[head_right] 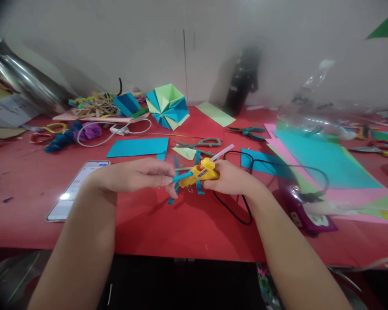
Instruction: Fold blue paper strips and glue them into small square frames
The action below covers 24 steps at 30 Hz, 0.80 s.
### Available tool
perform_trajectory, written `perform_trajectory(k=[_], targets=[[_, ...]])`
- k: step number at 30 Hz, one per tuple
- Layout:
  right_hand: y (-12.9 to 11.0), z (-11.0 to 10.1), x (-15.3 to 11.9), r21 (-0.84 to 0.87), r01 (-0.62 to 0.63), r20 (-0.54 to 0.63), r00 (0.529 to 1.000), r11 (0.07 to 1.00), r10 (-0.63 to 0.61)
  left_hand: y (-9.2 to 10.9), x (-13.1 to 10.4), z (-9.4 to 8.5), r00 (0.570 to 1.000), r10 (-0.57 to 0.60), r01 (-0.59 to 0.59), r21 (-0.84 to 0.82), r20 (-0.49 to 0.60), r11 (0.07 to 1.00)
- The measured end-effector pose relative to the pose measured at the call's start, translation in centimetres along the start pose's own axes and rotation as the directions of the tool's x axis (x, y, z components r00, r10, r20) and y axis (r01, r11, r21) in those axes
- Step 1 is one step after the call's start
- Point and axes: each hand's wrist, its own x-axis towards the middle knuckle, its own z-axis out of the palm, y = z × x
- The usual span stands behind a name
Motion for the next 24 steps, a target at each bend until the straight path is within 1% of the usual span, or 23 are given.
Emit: perform_trajectory(k=[2, 5, 10, 15, 20, 24], targets=[[-0.4, -0.1, -0.2, 0.012, 0.043, 0.012, 0.999, 0.999, -0.043, -0.1, 0.0, 0.0, 1.0, -0.012, 0.012, 0.008, 0.004, 1.0], [-0.8, -0.1, -0.4, 0.028, 0.083, 0.021, 0.996, 0.996, -0.083, 0.1, -0.1, 0.0, 0.999, -0.027, 0.028, 0.029, -0.021, 0.999], [-0.5, 0.2, -0.1, 0.02, 0.088, 0.056, 0.994, 0.996, -0.089, 0.3, -0.2, -0.2, 0.999, -0.036, 0.037, 0.043, -0.027, 0.998], [0.4, 0.4, 0.3, 0.017, 0.083, 0.073, 0.994, 0.996, -0.084, 0.0, -0.3, -0.6, 0.997, -0.031, 0.035, 0.065, -0.066, 0.997], [0.4, 0.4, 0.2, -0.003, 0.116, 0.062, 0.991, 0.993, -0.115, -0.1, -0.4, -0.6, 0.995, -0.052, 0.059, 0.089, -0.083, 0.994], [0.1, 0.5, 0.1, 0.003, 0.184, 0.035, 0.982, 0.983, -0.184, 0.1, -0.3, -0.6, 0.996, -0.053, 0.059, 0.087, -0.075, 0.994]])
